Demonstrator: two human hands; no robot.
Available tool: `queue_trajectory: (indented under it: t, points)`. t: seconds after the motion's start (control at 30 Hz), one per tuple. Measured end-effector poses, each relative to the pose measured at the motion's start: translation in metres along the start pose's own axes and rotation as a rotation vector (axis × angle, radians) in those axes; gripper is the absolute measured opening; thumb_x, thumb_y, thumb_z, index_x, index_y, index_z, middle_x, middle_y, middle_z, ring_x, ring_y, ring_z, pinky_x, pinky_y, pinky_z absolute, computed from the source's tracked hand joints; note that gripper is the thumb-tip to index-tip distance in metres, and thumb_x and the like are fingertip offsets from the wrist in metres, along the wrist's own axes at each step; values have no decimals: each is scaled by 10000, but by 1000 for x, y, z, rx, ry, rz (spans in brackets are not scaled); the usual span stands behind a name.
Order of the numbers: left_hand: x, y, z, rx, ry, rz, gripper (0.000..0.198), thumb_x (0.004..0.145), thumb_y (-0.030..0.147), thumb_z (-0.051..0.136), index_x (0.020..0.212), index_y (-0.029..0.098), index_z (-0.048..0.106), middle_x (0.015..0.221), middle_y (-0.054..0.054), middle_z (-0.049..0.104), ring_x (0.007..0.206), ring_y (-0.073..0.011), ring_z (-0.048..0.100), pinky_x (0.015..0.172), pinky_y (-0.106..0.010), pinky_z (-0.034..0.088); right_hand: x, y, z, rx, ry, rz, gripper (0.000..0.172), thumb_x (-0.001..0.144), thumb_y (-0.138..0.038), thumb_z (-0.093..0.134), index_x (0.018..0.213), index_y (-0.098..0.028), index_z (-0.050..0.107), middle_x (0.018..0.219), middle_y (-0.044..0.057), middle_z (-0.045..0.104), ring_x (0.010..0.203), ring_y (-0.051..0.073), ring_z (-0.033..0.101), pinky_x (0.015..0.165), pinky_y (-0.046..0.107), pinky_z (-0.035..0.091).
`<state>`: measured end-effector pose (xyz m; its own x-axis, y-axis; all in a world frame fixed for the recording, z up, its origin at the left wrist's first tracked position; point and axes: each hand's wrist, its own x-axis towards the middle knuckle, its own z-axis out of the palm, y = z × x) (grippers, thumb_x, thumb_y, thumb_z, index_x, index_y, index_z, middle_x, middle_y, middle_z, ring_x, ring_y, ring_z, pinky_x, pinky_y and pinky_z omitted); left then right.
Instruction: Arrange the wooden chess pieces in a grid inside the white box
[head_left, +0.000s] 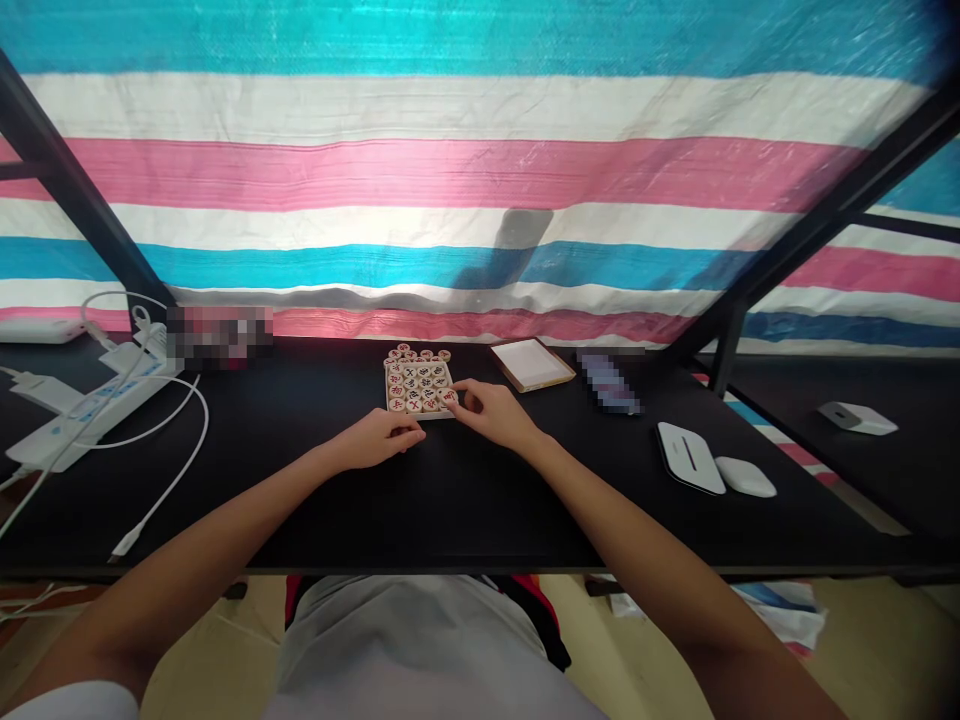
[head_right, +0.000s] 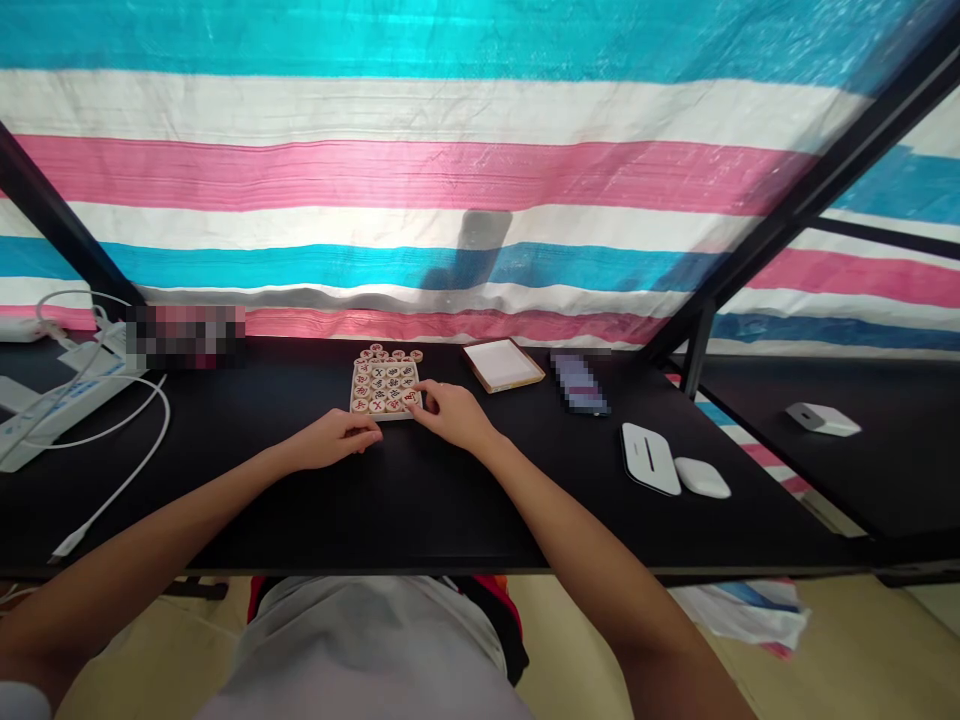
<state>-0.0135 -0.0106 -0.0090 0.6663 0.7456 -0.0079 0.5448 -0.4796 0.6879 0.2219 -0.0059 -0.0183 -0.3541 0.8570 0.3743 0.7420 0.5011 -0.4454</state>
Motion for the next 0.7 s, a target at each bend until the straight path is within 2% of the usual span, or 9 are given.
queue_trajectory:
  t: [0.2, 0.7]
  points:
    - [0, -2, -2, 103, -6, 44, 315, 891, 390, 453, 867, 177, 683, 695, 2, 657, 600, -114, 558, 577, -203, 391, 2, 4, 4, -39, -92, 22, 258, 862, -324, 538, 1024, -147, 633, 653, -7, 546, 628, 134, 516, 608, 244, 367]
    - [0, -3, -2, 120, -10, 83, 314, 891, 384, 452, 882, 180, 690, 711, -7, 659, 614, -122, 561, 591, -212, 391, 1, 5, 4, -15, -110, -10, 292, 871, -321, 527, 1100, -162, 612, 787, 25, 563, 691, 150, 534, 677, 275, 410]
